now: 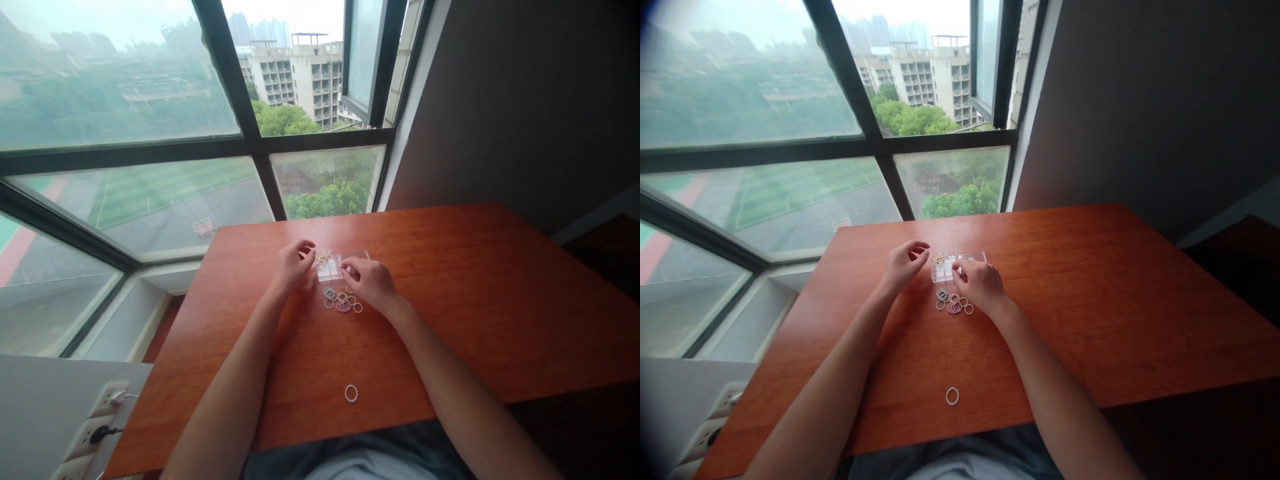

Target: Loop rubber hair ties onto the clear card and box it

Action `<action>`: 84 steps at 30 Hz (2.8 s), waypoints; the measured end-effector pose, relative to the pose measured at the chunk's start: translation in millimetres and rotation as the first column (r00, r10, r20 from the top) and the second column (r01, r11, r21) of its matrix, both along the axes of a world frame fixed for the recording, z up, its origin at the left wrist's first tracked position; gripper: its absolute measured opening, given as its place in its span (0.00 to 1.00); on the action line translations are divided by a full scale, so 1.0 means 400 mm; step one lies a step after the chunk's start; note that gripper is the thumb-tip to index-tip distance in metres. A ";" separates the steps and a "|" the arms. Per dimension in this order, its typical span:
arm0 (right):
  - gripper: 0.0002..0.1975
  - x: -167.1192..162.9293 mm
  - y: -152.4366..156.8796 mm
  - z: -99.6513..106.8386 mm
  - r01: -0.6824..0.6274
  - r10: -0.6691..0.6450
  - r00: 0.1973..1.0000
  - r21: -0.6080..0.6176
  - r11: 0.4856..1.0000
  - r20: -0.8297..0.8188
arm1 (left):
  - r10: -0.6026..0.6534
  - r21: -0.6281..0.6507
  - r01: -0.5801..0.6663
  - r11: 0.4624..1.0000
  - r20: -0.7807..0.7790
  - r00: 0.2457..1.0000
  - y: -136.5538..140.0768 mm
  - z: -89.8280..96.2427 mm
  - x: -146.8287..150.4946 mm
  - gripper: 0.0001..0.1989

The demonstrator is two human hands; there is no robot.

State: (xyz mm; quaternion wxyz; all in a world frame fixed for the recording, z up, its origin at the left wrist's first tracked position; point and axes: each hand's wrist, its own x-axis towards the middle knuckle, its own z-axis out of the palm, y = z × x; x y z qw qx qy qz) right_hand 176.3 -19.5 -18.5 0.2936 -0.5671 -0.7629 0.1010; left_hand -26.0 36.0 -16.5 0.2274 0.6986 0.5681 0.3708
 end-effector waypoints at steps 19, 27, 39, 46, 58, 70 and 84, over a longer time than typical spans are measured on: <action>0.06 0.014 -0.008 0.026 -0.208 0.201 0.978 -0.300 0.931 -0.055 | -0.036 0.025 0.036 0.999 0.016 0.999 -0.004 0.003 0.004 0.09; 0.07 -0.012 -0.064 0.058 -0.565 0.572 0.806 -0.493 0.662 -0.155 | -0.050 0.013 0.050 0.999 0.029 0.998 -0.008 0.008 0.007 0.09; 0.12 -0.046 -0.130 0.091 -0.607 0.771 0.630 -0.679 0.413 -0.094 | -0.045 0.012 0.045 0.999 0.037 0.998 -0.003 -0.005 0.001 0.09; 0.08 -0.048 -0.134 0.087 -0.565 0.725 0.689 -0.621 0.544 0.009 | -0.045 0.010 0.045 0.999 0.041 0.998 -0.003 -0.001 -0.002 0.09; 0.10 -0.068 -0.180 0.104 -0.549 0.787 0.609 -0.663 0.510 0.101 | -0.044 0.010 0.043 0.999 0.037 0.998 -0.002 0.001 -0.004 0.09; 0.06 -0.023 -0.091 0.077 -0.263 0.408 0.847 -0.399 0.878 0.341 | -0.059 0.020 0.058 0.998 0.048 0.997 0.000 -0.004 -0.004 0.10; 0.06 -0.018 -0.058 0.034 -0.314 0.365 0.917 -0.270 0.910 0.162 | -0.100 0.026 0.099 0.995 0.056 0.993 -0.005 0.006 -0.001 0.09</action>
